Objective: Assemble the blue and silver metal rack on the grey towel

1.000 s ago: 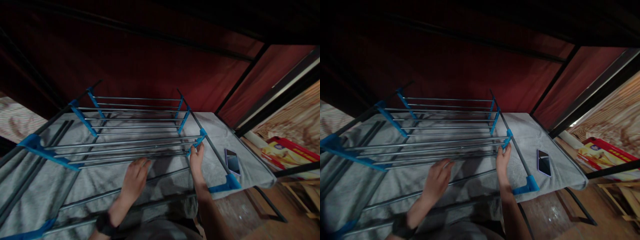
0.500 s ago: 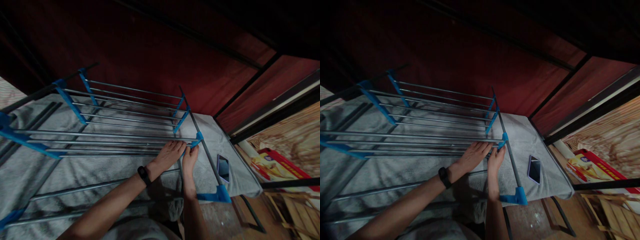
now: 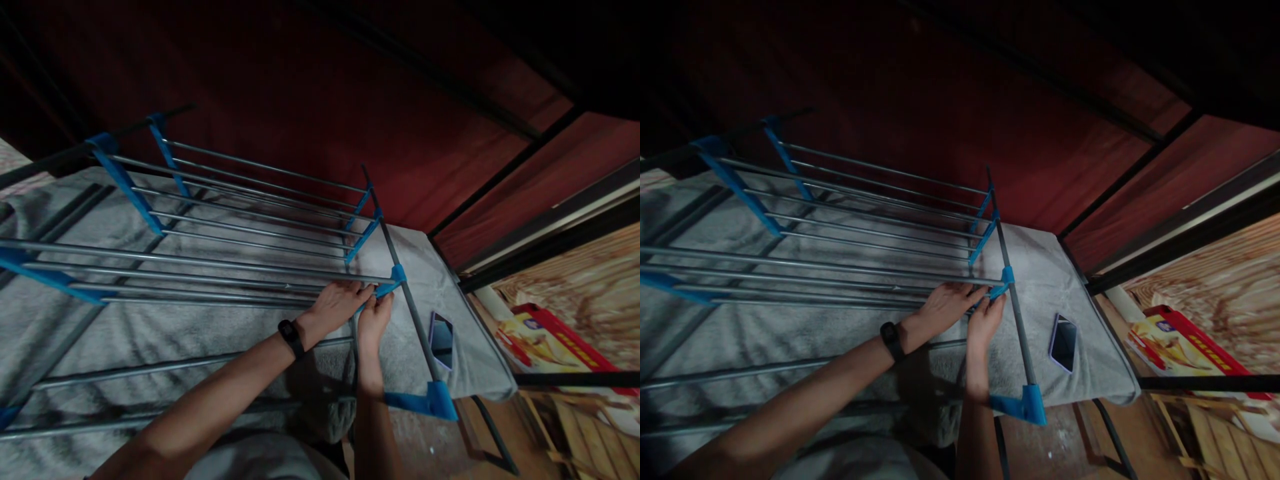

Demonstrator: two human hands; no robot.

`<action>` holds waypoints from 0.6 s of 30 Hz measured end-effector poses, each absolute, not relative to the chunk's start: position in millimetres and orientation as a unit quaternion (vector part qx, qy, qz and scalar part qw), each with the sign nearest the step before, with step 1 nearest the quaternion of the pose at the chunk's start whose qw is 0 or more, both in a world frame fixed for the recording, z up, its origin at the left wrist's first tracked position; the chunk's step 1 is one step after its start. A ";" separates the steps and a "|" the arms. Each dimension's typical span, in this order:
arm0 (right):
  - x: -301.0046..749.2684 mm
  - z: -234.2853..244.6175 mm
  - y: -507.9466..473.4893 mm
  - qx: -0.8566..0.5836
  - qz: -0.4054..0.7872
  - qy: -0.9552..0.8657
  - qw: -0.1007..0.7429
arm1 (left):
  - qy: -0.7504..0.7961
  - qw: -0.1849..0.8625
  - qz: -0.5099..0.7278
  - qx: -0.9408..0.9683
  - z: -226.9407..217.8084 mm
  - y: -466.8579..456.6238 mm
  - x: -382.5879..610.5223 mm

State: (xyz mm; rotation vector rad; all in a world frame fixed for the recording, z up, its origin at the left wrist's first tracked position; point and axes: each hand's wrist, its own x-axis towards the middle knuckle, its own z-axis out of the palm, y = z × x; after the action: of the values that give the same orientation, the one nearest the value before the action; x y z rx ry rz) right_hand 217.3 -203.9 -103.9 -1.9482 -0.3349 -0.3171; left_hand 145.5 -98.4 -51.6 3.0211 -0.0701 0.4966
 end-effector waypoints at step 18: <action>213.8 -104.3 -202.0 -0.819 -0.155 -0.139 0.535 | -0.017 0.030 0.138 0.990 -46.3 -100.2 144.9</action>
State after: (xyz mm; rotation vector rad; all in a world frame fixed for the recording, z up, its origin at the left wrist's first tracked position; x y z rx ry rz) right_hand 213.8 -202.0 -104.3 -1.9502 -0.3316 -0.3683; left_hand 144.9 -100.2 -46.3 3.0508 -0.0534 0.4262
